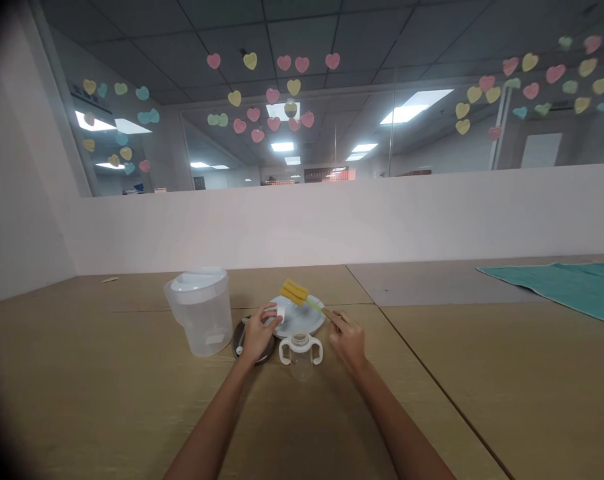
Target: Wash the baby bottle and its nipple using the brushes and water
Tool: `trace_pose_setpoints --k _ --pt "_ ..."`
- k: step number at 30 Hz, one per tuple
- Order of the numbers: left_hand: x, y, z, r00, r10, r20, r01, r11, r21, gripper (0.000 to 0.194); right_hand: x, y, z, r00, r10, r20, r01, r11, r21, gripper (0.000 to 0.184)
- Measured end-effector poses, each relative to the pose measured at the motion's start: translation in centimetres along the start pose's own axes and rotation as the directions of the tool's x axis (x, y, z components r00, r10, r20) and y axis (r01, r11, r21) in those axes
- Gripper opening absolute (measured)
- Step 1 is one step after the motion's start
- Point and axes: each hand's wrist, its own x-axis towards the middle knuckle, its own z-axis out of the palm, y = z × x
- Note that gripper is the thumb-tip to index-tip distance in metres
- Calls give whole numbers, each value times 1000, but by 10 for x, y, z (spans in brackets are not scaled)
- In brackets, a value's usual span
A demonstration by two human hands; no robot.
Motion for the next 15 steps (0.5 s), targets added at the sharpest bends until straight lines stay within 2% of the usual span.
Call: trace_pose_setpoints --k 4,7,9,12,15 --pt "-1 9 1 997 -75 -19 65 943 -325 38 -3 2 4 996 -29 86 32 998 -45 41" --pt "-1 14 2 996 -78 -41 55 916 -398 39 -5 5 5 991 -57 117 68 994 -91 42" --pt "-1 15 2 994 -54 -90 19 937 -350 38 -7 6 5 988 -122 98 131 987 -91 42" --pt "1 10 -3 980 -22 -196 -8 989 -149 33 -8 4 4 968 -243 68 247 967 -54 40" --pt "2 3 -13 951 -31 -306 70 991 114 32 -7 2 1 959 -281 43 283 959 -31 39"
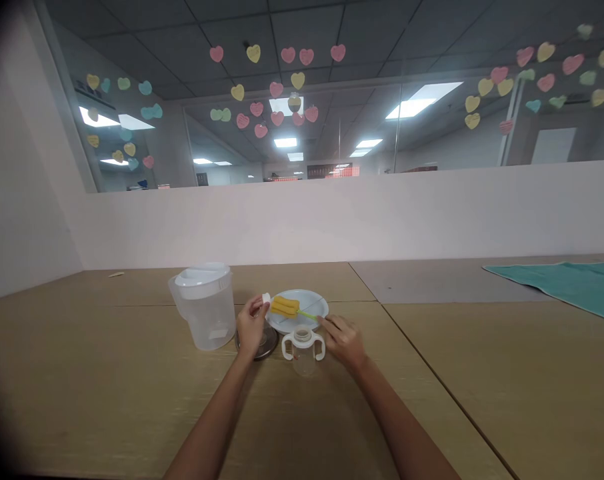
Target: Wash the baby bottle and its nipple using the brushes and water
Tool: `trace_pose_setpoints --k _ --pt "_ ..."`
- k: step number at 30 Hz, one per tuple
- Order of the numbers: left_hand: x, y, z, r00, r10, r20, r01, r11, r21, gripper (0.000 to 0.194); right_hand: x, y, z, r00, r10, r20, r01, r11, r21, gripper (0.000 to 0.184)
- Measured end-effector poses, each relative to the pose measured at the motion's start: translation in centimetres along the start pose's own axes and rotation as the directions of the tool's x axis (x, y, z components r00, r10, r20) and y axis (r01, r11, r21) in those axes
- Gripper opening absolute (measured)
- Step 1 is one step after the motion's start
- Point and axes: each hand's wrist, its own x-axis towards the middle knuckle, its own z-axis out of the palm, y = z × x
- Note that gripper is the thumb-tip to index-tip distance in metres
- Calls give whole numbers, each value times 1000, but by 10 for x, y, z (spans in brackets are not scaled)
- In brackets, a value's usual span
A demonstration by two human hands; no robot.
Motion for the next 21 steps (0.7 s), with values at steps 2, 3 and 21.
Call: trace_pose_setpoints --k 2,3,21 --pt "2 -4 -8 1000 16 -22 -11 972 235 31 2 0 -2 998 43 -49 -44 999 -13 39" --pt "2 -5 -11 999 37 -7 -32 940 341 30 3 0 -3 995 64 -75 -66 998 -20 38" --pt "-18 -5 -20 913 20 407 -343 577 741 45 1 6 -2 994 99 -44 -101 994 -40 38"
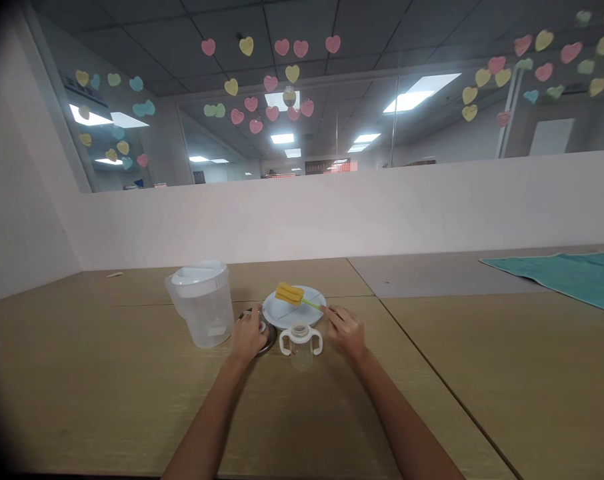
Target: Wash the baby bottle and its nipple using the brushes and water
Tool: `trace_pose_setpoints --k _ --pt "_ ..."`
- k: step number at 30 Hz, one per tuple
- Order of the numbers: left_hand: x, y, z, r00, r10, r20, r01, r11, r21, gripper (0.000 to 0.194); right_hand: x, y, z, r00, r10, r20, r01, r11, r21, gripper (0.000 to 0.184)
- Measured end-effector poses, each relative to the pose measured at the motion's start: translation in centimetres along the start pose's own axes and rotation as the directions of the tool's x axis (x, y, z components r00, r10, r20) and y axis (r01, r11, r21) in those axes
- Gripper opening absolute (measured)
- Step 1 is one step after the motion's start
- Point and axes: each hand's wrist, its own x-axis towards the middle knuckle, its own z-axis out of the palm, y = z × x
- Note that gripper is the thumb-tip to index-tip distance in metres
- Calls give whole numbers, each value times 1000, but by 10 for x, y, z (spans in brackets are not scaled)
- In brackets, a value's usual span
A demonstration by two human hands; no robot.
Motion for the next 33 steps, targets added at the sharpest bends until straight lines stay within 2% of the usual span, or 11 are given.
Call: trace_pose_setpoints --k 7,11,16,19,21,23,28,33 --pt "0 -5 4 999 -25 43 28 996 -88 46 0 -2 -1 1000 10 15 -10 1000 4 38" --pt "-3 1 4 996 -45 -83 28 980 -196 28 1 -1 -1 1000 -2 6 3 1000 -6 37" --pt "-16 24 -9 953 106 -283 -213 901 -377 26 1 0 -1 1000 8 4 -8 999 -32 37" --pt "-24 42 -15 914 293 -282 -395 802 -447 32 -1 0 0 1000 22 0 -22 999 -36 37" --pt "-28 54 -12 885 387 -259 -466 760 -454 39 -1 0 1 1000 18 4 -18 999 -35 36" --pt "-30 64 -6 893 377 -244 -450 752 -483 44 0 -1 0 1000 15 10 -15 999 -36 37" --pt "-34 78 7 958 229 -170 -284 702 -653 46 2 -3 -2 1000 11 3 -10 999 -37 35" --pt "-35 81 8 967 185 -174 -252 612 -749 39 2 -3 -2 1000 10 4 -10 1000 -28 36"
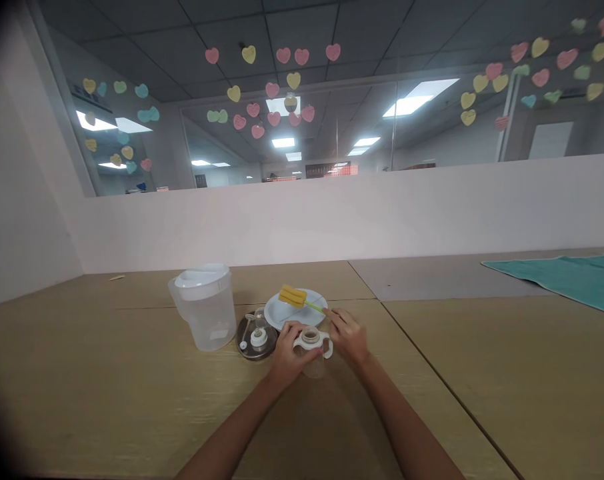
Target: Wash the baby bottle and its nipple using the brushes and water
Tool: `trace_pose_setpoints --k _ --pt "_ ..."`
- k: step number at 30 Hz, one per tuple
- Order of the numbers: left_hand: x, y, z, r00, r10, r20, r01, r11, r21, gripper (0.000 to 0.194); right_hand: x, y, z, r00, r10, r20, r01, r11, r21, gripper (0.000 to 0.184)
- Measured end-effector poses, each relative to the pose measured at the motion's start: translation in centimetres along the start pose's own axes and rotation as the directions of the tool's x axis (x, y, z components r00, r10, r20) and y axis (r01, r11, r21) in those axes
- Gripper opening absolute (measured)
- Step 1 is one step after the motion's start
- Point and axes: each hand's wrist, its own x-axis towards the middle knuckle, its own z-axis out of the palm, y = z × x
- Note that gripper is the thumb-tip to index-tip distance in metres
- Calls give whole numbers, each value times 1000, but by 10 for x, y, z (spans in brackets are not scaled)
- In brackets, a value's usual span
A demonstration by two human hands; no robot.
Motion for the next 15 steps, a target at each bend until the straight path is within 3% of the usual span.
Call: trace_pose_setpoints --k 10,15 --pt "2 -6 3 993 -103 -52 96 989 -112 57 -1 3 3 1000 -2 4 2 1000 10 38" --pt "2 -8 4 978 -209 -24 195 942 -272 67 -1 3 3 1000 3 -3 -3 1000 23 37"
